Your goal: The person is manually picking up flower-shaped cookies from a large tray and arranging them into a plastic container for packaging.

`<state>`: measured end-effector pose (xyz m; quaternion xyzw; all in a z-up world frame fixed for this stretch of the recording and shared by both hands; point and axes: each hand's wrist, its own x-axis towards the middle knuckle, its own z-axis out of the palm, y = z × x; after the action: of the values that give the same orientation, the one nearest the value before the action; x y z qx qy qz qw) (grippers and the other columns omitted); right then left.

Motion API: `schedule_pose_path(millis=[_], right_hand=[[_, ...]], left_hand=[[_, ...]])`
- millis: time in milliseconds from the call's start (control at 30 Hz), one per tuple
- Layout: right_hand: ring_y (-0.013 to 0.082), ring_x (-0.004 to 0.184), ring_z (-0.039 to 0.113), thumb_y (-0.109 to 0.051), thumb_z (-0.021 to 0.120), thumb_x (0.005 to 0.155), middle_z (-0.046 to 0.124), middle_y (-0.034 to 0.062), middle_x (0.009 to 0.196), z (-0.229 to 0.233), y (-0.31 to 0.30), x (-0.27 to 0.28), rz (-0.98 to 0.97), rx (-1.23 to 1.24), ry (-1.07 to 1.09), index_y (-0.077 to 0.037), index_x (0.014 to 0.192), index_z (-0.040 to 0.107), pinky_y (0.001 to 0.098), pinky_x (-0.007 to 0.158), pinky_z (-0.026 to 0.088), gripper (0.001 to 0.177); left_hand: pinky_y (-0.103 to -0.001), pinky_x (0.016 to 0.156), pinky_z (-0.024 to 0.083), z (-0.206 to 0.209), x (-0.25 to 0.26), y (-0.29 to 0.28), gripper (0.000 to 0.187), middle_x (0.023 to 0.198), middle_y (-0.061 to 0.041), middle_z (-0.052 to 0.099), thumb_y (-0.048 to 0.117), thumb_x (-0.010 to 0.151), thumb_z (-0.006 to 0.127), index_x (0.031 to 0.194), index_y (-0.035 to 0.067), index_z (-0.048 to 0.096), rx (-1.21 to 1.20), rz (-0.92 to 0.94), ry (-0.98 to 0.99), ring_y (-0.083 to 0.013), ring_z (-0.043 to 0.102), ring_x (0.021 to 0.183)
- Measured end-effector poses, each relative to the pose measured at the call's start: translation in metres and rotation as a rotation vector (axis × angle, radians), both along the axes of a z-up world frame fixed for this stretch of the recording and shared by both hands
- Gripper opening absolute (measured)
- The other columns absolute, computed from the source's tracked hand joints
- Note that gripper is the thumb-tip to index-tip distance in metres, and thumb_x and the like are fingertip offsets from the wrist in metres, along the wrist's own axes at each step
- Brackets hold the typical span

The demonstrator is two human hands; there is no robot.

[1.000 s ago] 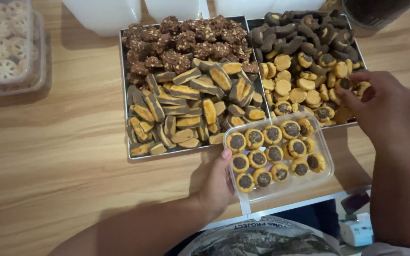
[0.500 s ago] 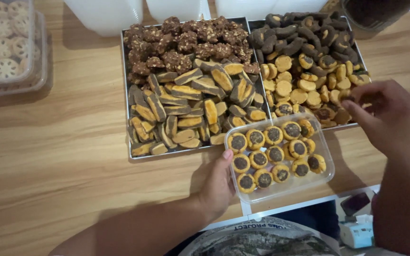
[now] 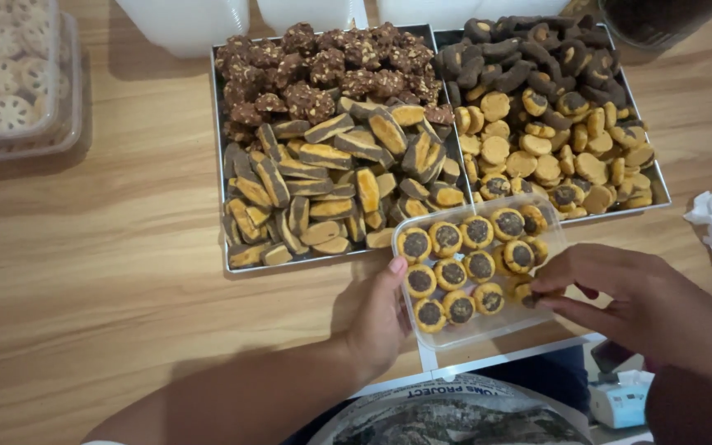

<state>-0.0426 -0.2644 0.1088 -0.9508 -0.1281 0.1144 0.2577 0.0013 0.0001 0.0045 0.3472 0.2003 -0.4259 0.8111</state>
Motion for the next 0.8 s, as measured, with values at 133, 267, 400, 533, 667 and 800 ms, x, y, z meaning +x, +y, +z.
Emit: schedule_pose_path(millis=[133,267,400,533,667,800], right_hand=[[0.0115,0.088,0.076,-0.015,0.079,0.081,0.073,-0.0015,0.101,-0.006,0.0,-0.002,0.047,0.073,-0.124,-0.017,0.099,0.08,0.0283,0.079,0.057,0.018],[0.0101,0.088,0.075,-0.016,0.077,0.082,0.073,-0.0022,0.099,-0.003,-0.003,-0.002,0.015,0.071,-0.099,-0.016,0.096,0.081,0.026,0.081,0.056,0.015],[0.0051,0.071,0.066,-0.017,0.076,0.085,0.077,-0.0035,0.094,-0.001,-0.019,0.011,-0.159,-0.073,-0.181,-0.018,0.096,0.079,0.0206,0.06,0.05,0.012],[0.0131,0.066,0.048,-0.006,0.081,0.105,0.069,0.0104,0.096,-0.016,-0.046,0.032,-0.371,-0.152,-0.433,-0.003,0.109,0.076,0.0275,0.059,0.039,0.007],[0.0171,0.084,0.057,-0.004,0.079,0.115,0.07,0.0095,0.105,-0.05,-0.087,0.055,-0.514,-0.199,-0.529,-0.004,0.123,0.081,0.033,0.075,0.044,0.008],[0.017,0.077,0.058,-0.008,0.086,0.115,0.071,0.0088,0.112,-0.07,-0.106,0.076,-0.48,-0.275,-0.662,-0.006,0.127,0.082,0.0338,0.077,0.047,0.013]], left_hand=[[-0.048,0.099,0.058,-0.003,-0.002,0.001,0.063,0.131,-0.023,0.07,0.047,0.098,0.035,0.141,0.007,0.059,-0.03,0.0,-0.06,-0.0353,0.067,0.122],[-0.047,0.098,0.058,0.009,0.003,0.0,0.053,0.129,-0.026,0.072,0.036,0.101,0.041,0.137,0.002,0.061,0.068,0.087,0.092,-0.0369,0.069,0.12],[-0.044,0.101,0.056,0.008,0.003,-0.001,0.06,0.135,-0.022,0.069,0.043,0.1,0.036,0.143,0.007,0.058,0.045,0.019,0.06,-0.0329,0.066,0.124],[-0.046,0.105,0.054,0.005,0.001,0.0,0.064,0.138,-0.022,0.068,0.046,0.1,0.031,0.145,0.007,0.056,-0.008,-0.011,0.021,-0.0335,0.064,0.127],[-0.047,0.102,0.055,0.005,0.001,0.001,0.065,0.135,-0.024,0.069,0.046,0.099,0.032,0.144,0.006,0.057,-0.008,0.0,-0.018,-0.0355,0.065,0.126],[-0.049,0.1,0.056,0.005,0.001,0.001,0.066,0.136,-0.024,0.068,0.048,0.1,0.03,0.145,0.008,0.056,-0.014,-0.025,-0.02,-0.036,0.064,0.126]])
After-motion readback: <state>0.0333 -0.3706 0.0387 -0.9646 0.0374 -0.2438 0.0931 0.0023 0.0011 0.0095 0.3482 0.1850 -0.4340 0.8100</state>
